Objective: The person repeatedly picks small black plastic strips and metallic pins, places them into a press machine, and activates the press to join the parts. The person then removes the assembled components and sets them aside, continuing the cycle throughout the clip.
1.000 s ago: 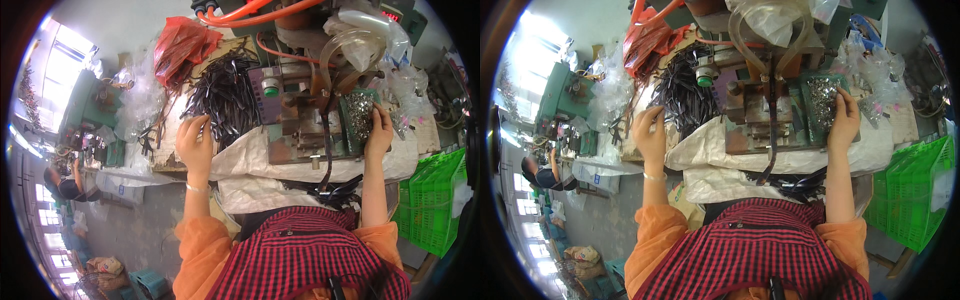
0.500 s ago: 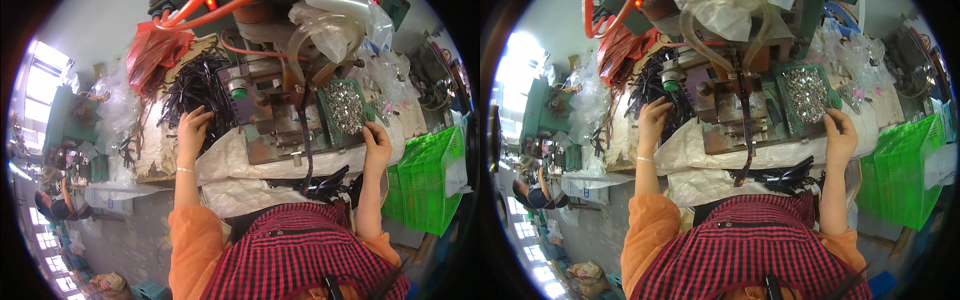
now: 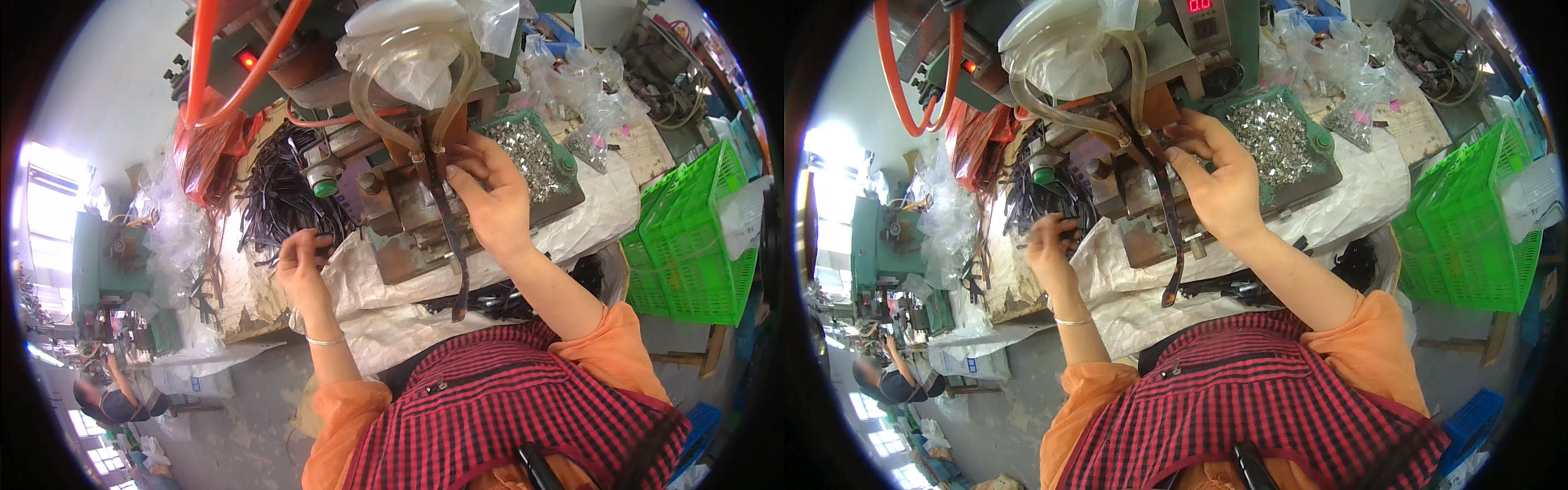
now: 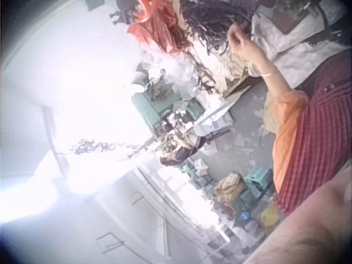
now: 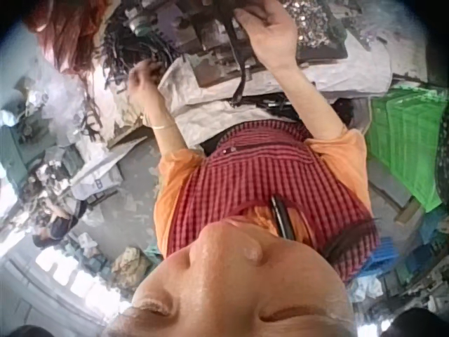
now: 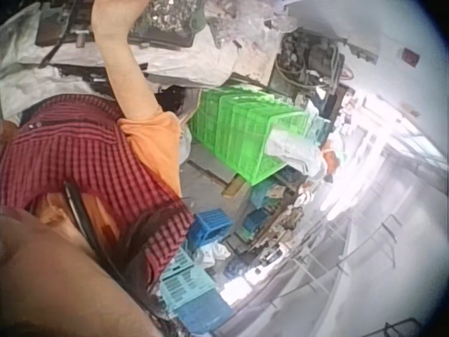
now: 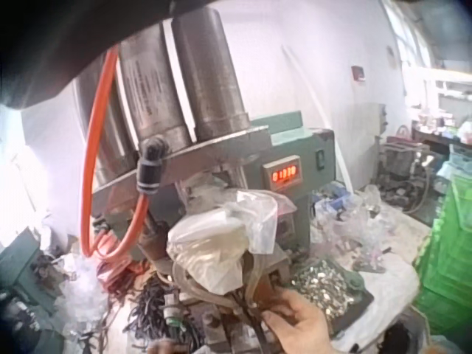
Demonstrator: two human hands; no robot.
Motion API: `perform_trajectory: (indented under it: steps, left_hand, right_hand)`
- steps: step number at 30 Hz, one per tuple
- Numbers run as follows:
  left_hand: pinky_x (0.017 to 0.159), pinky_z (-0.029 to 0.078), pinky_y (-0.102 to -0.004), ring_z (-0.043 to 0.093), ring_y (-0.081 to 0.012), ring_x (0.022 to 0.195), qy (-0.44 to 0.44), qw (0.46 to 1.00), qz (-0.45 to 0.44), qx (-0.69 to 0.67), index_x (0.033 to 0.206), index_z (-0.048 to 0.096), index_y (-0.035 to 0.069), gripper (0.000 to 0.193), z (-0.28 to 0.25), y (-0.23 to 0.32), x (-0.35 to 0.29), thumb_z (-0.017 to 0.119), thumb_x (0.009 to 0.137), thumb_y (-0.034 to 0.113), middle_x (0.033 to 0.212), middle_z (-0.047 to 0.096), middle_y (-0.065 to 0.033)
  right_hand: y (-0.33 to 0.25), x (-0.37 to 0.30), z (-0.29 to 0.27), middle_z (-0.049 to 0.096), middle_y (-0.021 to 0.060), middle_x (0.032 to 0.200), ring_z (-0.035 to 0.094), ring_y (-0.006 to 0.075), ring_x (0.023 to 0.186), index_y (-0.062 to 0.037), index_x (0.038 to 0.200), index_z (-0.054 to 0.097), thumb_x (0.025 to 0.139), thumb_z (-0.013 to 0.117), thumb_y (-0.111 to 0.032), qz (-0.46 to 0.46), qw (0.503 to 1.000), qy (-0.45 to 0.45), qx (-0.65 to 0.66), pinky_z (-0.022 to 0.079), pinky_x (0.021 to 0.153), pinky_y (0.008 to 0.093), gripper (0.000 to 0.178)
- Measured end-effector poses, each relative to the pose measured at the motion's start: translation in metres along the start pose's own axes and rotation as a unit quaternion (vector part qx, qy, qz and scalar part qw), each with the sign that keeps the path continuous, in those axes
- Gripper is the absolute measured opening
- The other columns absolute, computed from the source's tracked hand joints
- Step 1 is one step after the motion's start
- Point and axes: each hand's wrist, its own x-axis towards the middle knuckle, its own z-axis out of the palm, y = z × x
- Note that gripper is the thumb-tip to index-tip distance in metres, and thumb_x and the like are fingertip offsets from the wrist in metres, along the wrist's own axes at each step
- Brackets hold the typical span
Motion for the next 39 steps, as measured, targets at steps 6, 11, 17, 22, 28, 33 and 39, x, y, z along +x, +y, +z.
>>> perform_trajectory:
  steps: [6, 11, 17, 22, 28, 33, 39]
  left_hand:
    - [0.055, 0.049, -0.0225, 0.065, -0.0130, 0.063, 0.051, 0.974, 0.219, 0.040, 0.101, 0.069, -0.003, 0.044, 0.047, 0.099, -0.014, 0.044, 0.112, 0.031, 0.080, 0.069, -0.0073]
    - [0.060, 0.054, -0.0281, 0.069, -0.0185, 0.069, -0.086, 0.831, 0.533, 0.135, 0.098, 0.072, 0.002, 0.015, 0.079, 0.098, -0.035, 0.078, 0.087, 0.011, 0.098, 0.075, -0.0122]
    - [0.050, 0.049, -0.0261, 0.066, -0.0150, 0.061, -0.162, 0.739, 0.616, 0.219, 0.097, 0.074, 0.009, 0.030, 0.114, 0.089, -0.044, 0.091, 0.073, 0.013, 0.100, 0.076, -0.0083]
    - [0.050, 0.049, -0.0262, 0.065, -0.0146, 0.060, -0.149, 0.732, 0.632, 0.204, 0.098, 0.074, 0.010, 0.032, 0.117, 0.077, -0.040, 0.092, 0.072, 0.012, 0.100, 0.077, -0.0078]
    - [0.053, 0.051, -0.0285, 0.068, -0.0172, 0.065, -0.157, 0.752, 0.609, 0.196, 0.098, 0.073, 0.007, 0.031, 0.117, 0.078, -0.044, 0.091, 0.073, 0.009, 0.101, 0.077, -0.0095]
    - [0.059, 0.054, -0.0274, 0.070, -0.0181, 0.070, -0.147, 0.796, 0.528, 0.257, 0.101, 0.075, 0.004, 0.026, 0.076, 0.078, -0.064, 0.083, 0.077, 0.000, 0.103, 0.078, -0.0116]
    - [0.068, 0.054, -0.0285, 0.070, -0.0214, 0.077, 0.130, 0.894, 0.317, 0.289, 0.103, 0.074, -0.001, 0.019, -0.020, 0.024, -0.058, 0.074, 0.086, -0.007, 0.097, 0.076, -0.0134]
  right_hand:
    - [-0.013, -0.003, 0.013, 0.070, 0.0124, 0.122, 0.068, 0.0149, 0.112, 0.0016, 0.141, 0.052, 0.094, 0.064, 0.004, 0.051, 0.990, -0.045, 0.126, 0.051, 0.096, 0.0265, 0.048]
    - [-0.041, -0.018, 0.010, 0.070, 0.0191, 0.123, 0.071, 0.0293, 0.109, 0.0000, 0.142, 0.052, 0.094, 0.059, 0.003, -0.030, 0.995, -0.032, -0.092, 0.052, 0.097, 0.0347, 0.049]
    - [-0.007, 0.018, -0.075, 0.064, 0.0232, 0.132, 0.056, 0.0406, 0.131, -0.0058, 0.111, 0.075, 0.084, 0.072, -0.012, -0.147, 0.834, -0.019, -0.531, 0.045, 0.110, 0.0484, 0.028]
    - [0.041, 0.014, -0.134, 0.064, 0.0197, 0.134, 0.053, 0.0395, 0.134, -0.0148, 0.101, 0.078, 0.081, 0.078, -0.017, -0.186, 0.776, 0.046, -0.601, 0.047, 0.104, 0.0487, 0.020]
    - [0.054, 0.044, -0.094, 0.067, 0.0117, 0.124, 0.059, 0.0322, 0.126, -0.0147, 0.093, 0.076, 0.080, 0.078, -0.017, -0.227, 0.780, 0.019, -0.583, 0.053, 0.088, 0.0452, 0.013]
    - [0.064, 0.040, -0.092, 0.063, 0.0162, 0.132, 0.053, 0.0354, 0.133, -0.0133, 0.105, 0.072, 0.081, 0.076, -0.015, -0.189, 0.708, 0.020, -0.680, 0.053, 0.086, 0.0510, 0.025]
    - [0.042, 0.026, -0.126, 0.072, 0.0141, 0.109, 0.067, 0.0346, 0.104, -0.0059, 0.099, 0.073, 0.087, 0.073, -0.012, -0.203, 0.797, 0.031, -0.569, 0.053, 0.088, 0.0447, 0.013]
